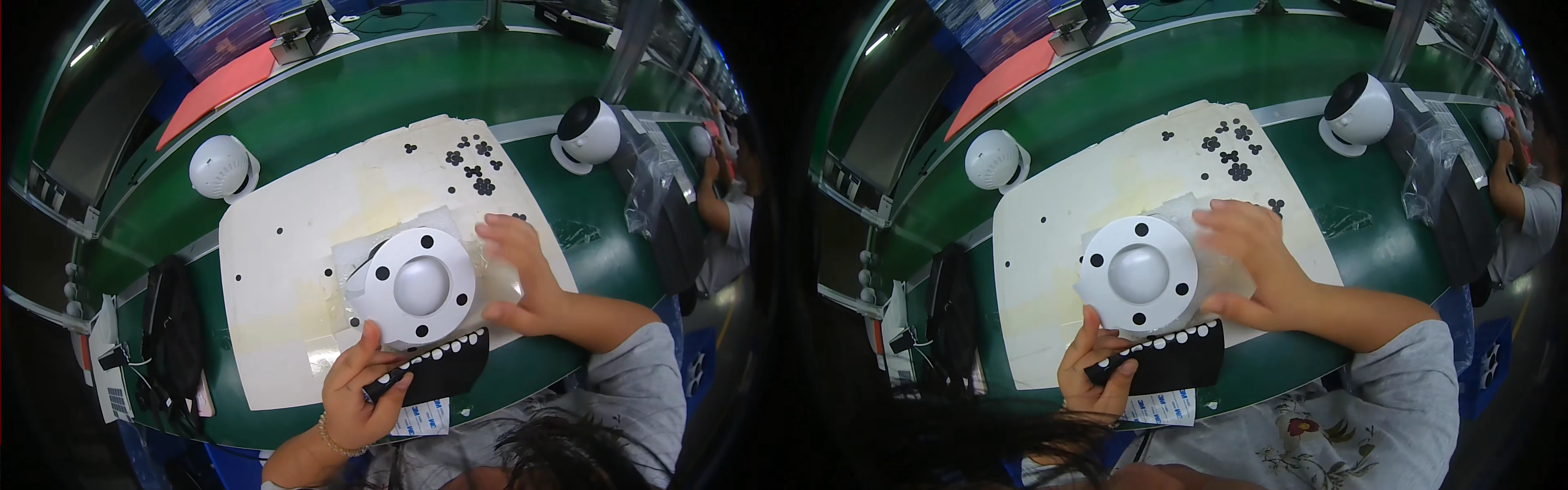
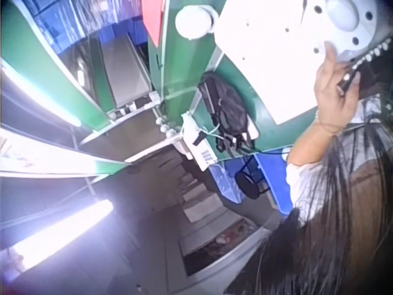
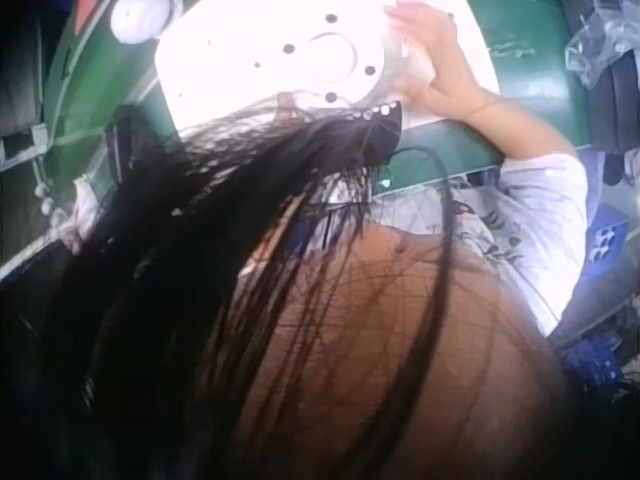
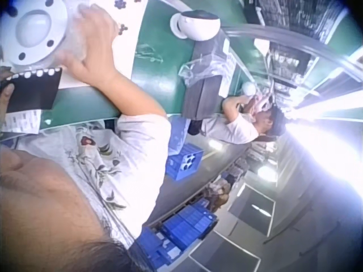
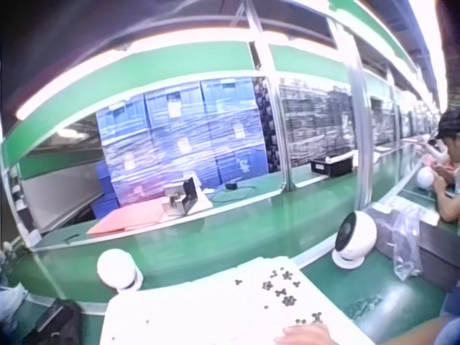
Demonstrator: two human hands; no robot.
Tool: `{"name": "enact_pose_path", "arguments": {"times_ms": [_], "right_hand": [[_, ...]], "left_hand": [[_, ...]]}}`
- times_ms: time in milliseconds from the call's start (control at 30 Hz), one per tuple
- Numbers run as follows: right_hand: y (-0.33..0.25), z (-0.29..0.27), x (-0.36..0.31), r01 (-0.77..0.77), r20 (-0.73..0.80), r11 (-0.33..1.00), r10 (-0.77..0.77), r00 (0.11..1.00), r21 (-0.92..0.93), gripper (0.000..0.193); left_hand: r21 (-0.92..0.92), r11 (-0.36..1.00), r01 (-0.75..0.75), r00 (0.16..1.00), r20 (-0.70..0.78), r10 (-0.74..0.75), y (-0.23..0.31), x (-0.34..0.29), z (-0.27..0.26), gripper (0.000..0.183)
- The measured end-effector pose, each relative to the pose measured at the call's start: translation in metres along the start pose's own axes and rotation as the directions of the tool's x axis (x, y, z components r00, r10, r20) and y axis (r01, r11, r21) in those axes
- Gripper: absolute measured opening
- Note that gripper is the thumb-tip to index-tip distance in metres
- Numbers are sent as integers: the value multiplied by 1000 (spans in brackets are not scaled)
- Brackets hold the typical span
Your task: The person assembles white dome-shaped electronic devices by hand. They repeatedly pick up small black circular components from a sheet and place them into holes on the base of the white domes, then set the finished units aside on the green workbench.
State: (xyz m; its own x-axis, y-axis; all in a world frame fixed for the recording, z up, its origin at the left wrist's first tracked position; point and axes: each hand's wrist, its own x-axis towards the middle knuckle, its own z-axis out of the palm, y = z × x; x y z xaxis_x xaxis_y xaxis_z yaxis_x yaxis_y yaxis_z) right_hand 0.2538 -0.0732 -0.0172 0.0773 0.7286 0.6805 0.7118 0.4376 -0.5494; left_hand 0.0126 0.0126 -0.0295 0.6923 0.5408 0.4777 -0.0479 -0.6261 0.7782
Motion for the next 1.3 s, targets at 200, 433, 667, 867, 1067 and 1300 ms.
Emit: {"name": "enact_pose_path", "arguments": {"times_ms": [200, 433, 667, 867, 1067, 1300], "right_hand": [[-9, 8, 19, -753, 569, 333, 502, 651, 568, 36], [79, -11, 91, -602, -16, 599, 716, 698, 527, 20], [215, -26, 94, 40, 80, 311, 118, 990, -950, 22], [184, 24, 146, 174, 225, 144, 673, 705, -974, 21], [112, 171, 178, 130, 751, 965, 90, 654, -229, 52], [115, 190, 206, 82, 342, 891, 86, 936, -447, 43]], "left_hand": [[-49, 998, 33, 999, 42, -31, -1, 0, -4, 15], [-166, 980, 106, 994, 2, -107, 7, 6, -20, 17], [-224, 968, 114, 993, 21, -112, 9, 5, -26, 23], [-294, 940, 174, 985, 68, -161, 9, 0, -26, 25], [-345, 929, 130, 991, 40, -124, -3, -6, -26, 31], [-457, 866, 202, 977, 38, -207, -7, -9, -25, 27]]}}
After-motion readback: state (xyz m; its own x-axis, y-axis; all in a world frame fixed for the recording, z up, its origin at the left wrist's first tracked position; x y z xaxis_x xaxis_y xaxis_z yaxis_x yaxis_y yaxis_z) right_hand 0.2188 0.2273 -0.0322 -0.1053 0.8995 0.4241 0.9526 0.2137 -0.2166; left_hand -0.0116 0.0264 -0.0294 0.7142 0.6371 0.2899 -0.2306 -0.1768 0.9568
